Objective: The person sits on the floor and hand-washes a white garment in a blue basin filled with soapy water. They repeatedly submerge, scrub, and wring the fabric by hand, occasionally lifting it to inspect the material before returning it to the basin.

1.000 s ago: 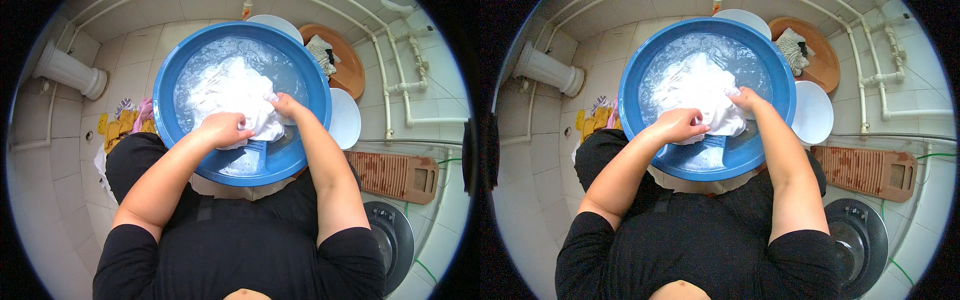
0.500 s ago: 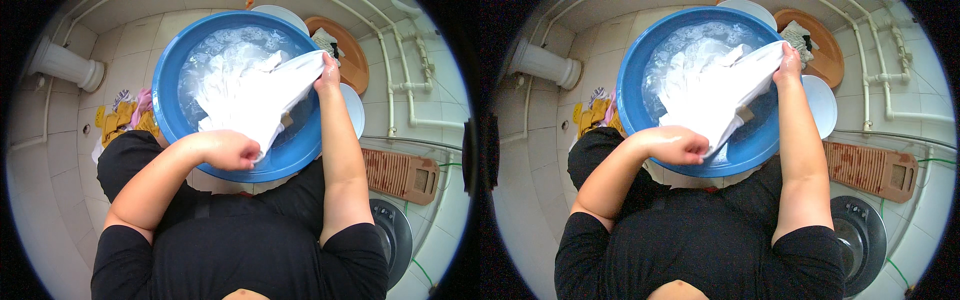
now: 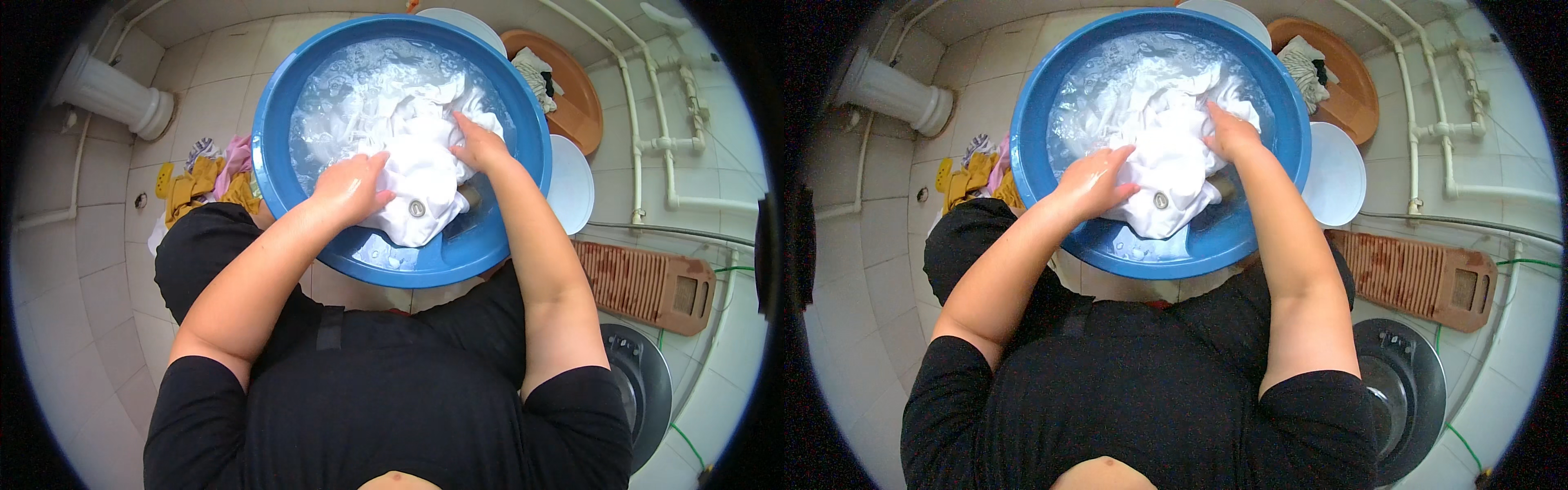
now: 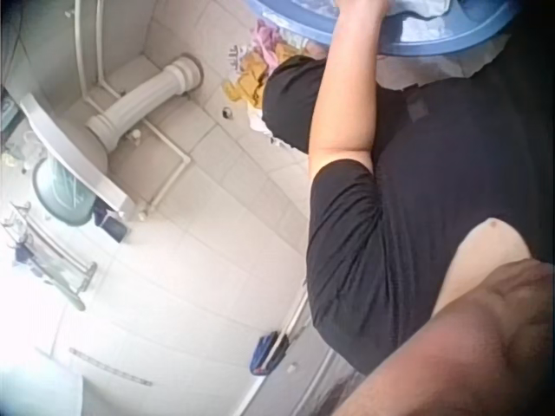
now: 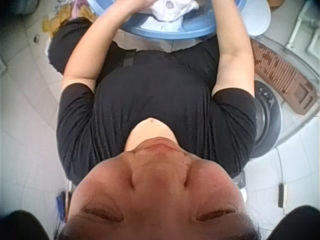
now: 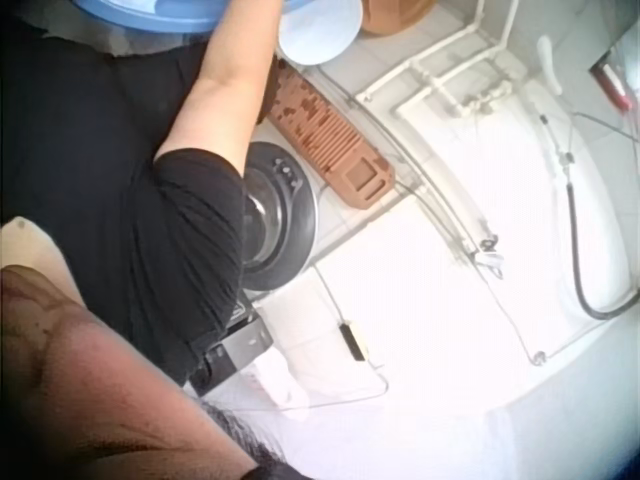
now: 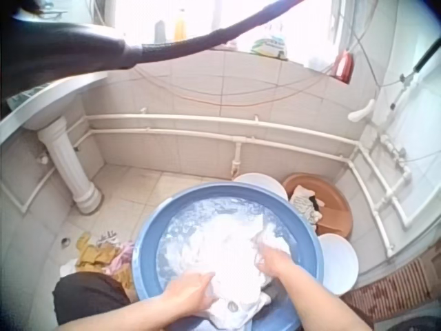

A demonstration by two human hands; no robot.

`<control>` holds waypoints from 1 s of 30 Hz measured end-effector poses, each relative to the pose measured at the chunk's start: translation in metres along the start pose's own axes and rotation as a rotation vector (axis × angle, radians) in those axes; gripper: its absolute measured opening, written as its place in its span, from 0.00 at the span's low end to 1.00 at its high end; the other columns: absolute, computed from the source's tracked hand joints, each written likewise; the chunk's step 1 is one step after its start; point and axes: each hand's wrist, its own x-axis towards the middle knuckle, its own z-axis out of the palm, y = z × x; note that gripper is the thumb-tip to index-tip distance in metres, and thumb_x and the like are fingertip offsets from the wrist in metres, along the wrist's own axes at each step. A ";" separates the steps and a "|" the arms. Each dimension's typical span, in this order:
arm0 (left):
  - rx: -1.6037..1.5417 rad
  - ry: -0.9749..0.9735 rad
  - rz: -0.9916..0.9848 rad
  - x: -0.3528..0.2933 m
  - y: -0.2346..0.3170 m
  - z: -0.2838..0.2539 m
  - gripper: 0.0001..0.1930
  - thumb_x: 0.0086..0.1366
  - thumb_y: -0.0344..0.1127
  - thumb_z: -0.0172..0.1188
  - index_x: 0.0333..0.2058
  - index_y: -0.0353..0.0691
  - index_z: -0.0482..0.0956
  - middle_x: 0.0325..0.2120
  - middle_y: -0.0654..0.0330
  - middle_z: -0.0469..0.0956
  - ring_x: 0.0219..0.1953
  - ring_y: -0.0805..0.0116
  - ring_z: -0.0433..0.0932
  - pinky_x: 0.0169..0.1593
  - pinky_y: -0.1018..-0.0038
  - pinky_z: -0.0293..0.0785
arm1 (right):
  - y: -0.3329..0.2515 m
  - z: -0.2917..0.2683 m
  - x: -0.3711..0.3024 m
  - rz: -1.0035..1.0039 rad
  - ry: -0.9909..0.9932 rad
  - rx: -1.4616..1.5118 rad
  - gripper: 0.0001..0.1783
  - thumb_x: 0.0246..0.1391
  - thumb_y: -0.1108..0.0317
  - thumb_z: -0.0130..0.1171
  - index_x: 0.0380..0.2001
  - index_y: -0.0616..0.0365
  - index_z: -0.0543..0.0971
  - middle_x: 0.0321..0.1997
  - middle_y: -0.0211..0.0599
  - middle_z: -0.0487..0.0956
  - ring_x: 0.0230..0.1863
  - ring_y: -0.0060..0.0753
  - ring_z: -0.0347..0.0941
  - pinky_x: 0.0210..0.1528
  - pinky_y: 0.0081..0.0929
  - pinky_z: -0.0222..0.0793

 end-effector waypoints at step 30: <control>-0.167 -0.053 0.194 -0.002 0.012 0.001 0.12 0.49 0.38 0.60 0.32 0.38 0.76 0.27 0.54 0.75 0.31 0.60 0.75 0.34 0.70 0.70 | 0.047 -0.047 -0.002 -0.130 0.530 1.223 0.10 0.47 0.66 0.56 0.29 0.62 0.76 0.39 0.40 0.75 0.40 0.31 0.71 0.46 0.26 0.64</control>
